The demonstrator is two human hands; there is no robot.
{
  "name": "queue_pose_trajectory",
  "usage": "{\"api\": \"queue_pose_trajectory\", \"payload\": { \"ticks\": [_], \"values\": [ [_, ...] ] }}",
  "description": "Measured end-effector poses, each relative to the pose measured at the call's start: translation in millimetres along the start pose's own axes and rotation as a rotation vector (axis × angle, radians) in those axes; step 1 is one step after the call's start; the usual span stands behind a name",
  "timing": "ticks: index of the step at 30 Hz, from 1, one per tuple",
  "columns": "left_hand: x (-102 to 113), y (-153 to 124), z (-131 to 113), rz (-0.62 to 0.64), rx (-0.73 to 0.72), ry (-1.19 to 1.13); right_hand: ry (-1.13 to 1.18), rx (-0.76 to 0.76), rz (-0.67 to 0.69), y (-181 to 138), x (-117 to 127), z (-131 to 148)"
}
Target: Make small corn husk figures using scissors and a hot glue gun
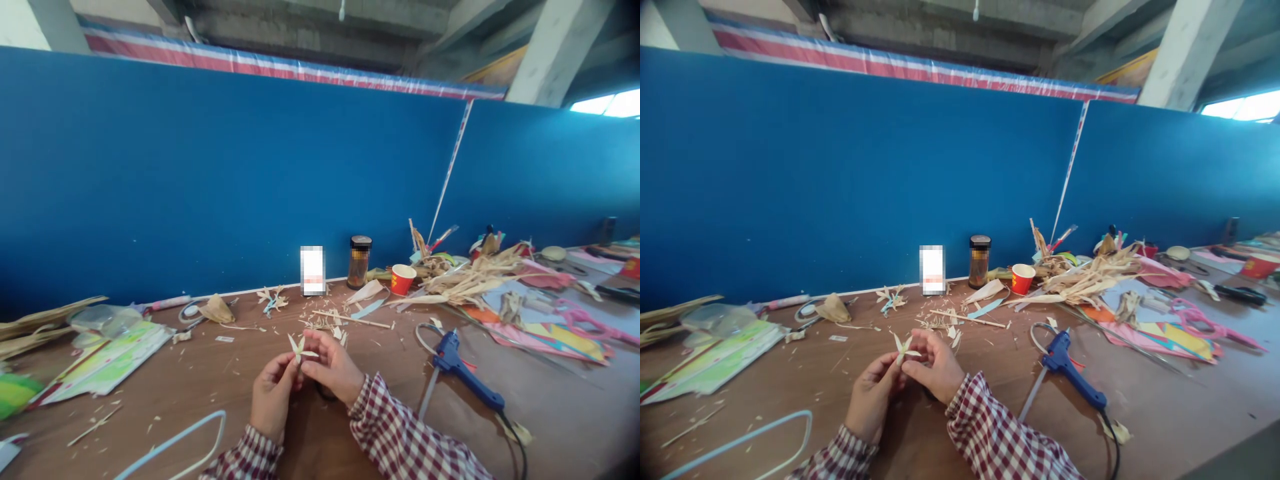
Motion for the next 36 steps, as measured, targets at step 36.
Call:
{"api": "queue_pose_trajectory", "payload": {
  "ticks": [36],
  "values": [
    [-5.0,-2.2,-6.1,-0.103,0.097,-0.102,-0.239,-0.068,-0.161,0.2,-2.8,-3.2]
  ]
}}
Point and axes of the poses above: each hand's wrist, its own y-axis towards the middle knuckle, its own x-axis out of the back of the hand, z = x × y, the point moved 1 cm from there along y, towards the middle knuckle, and after that the axes turned 15 degrees about z, right-handed, at the moved point
